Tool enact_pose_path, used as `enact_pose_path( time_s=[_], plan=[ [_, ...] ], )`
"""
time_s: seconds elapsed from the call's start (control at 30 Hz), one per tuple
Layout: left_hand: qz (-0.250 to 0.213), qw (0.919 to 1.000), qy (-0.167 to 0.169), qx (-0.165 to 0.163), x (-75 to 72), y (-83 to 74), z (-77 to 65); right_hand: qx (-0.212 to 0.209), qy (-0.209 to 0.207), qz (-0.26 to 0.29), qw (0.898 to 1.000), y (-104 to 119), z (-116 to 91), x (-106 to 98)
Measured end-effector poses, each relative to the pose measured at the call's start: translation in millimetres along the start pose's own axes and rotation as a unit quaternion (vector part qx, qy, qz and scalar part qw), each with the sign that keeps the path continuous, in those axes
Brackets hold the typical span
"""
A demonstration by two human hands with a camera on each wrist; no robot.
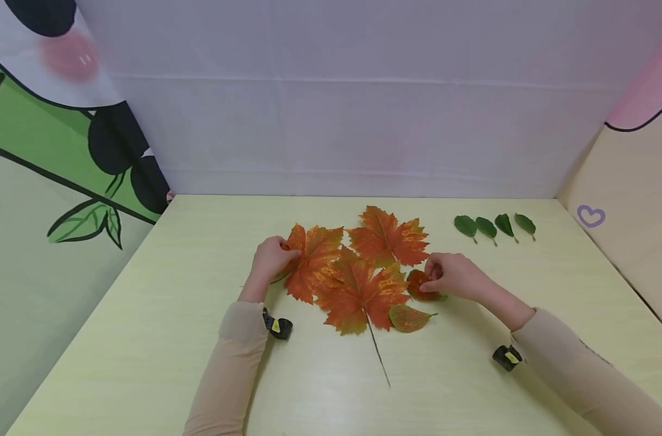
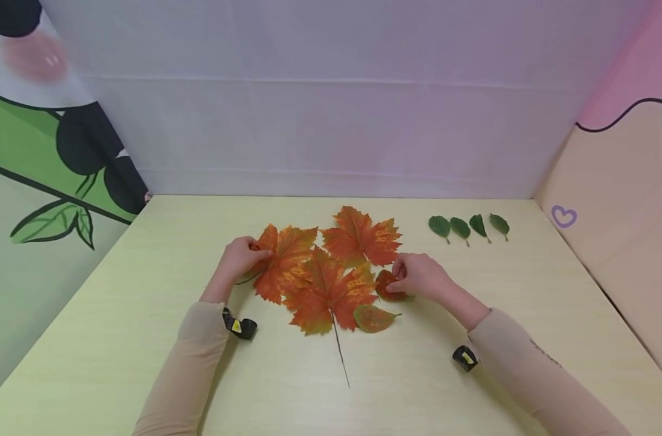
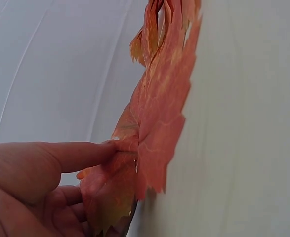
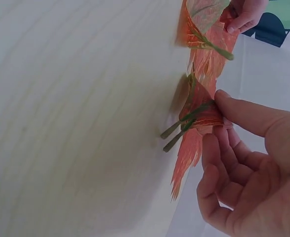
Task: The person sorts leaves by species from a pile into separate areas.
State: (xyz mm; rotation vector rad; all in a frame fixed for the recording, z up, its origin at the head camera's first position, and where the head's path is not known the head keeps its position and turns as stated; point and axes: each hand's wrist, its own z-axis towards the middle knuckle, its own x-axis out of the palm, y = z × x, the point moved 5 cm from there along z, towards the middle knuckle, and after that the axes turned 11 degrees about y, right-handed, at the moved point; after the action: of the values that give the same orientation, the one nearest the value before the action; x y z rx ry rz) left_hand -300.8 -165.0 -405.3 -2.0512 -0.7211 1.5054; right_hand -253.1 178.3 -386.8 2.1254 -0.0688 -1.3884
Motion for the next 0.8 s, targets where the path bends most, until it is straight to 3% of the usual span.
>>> enact_pose_path(
  time_s=[0.5, 0.8],
  plan=[
    [0.011, 0.9994, 0.029, -0.015, 3.4, 0.6, 0.3, -0.033, 0.046, 0.019, 0.998, -4, -8, -9],
    [0.020, 0.9990, 0.039, -0.012, 4.9, 2.8, 3.1, -0.032, 0.071, 0.038, 0.996, -7, -12, -13]
  ],
)
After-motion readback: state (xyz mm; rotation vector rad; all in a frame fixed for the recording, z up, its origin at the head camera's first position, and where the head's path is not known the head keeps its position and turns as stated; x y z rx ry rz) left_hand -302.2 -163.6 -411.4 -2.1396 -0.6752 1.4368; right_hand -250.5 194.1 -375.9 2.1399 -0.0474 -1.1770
